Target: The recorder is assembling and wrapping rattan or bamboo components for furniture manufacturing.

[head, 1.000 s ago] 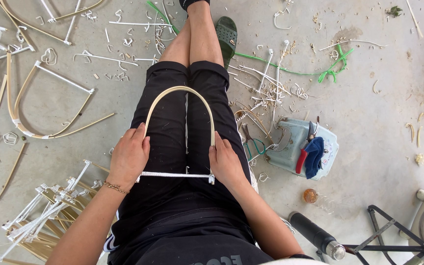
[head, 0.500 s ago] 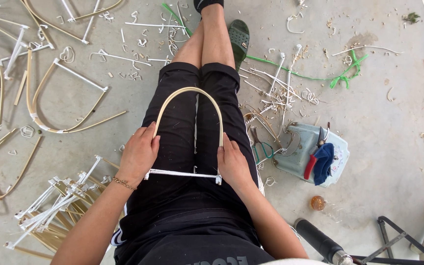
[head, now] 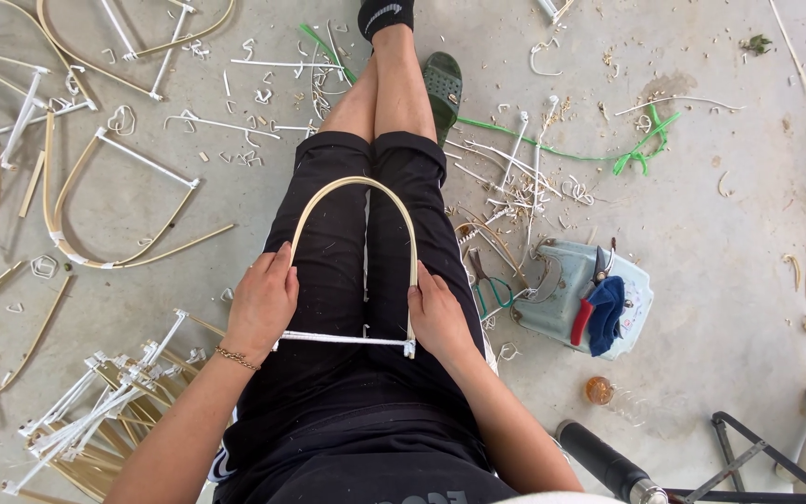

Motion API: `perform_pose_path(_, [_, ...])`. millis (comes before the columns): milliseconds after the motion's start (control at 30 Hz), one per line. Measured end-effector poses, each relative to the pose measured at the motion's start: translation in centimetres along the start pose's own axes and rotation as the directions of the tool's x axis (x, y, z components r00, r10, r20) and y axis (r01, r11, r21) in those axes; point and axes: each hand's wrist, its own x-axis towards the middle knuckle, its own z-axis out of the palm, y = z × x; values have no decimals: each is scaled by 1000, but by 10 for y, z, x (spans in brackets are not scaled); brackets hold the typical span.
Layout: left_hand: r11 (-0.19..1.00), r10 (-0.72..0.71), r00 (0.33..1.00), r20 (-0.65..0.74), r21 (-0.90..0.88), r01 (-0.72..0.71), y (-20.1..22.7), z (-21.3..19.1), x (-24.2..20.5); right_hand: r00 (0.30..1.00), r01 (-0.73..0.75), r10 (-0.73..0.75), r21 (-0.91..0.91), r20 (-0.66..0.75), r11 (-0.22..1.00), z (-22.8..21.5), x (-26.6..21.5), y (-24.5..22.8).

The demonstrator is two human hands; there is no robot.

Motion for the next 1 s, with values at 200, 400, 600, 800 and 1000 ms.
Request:
perform_pose_path(200, [1000,-3,1000,23,28,3,0,1,0,1000,2,-2,6,5,1000,0,-1,-1])
perform_pose_path(400, [1000,-1,1000,-11,-8,1,-4,2,0,999,-27,27,15,19,1000,-10,-2,-16])
perform_pose_path(600, [1000,6,1000,-24,-30,-7,0,-1,-1,998,-13,11,-25,-58,1000,-18,21,-18])
perform_pose_path(800, [1000,-4,1000,-17,-7,4,-2,2,3,980,97,-109,-80,-163,992,2,51,11])
perform_pose_path(1000, [997,-13,999,-47,-72,10,-5,2,-4,988,-140,150,237,-26,961,0,49,21])
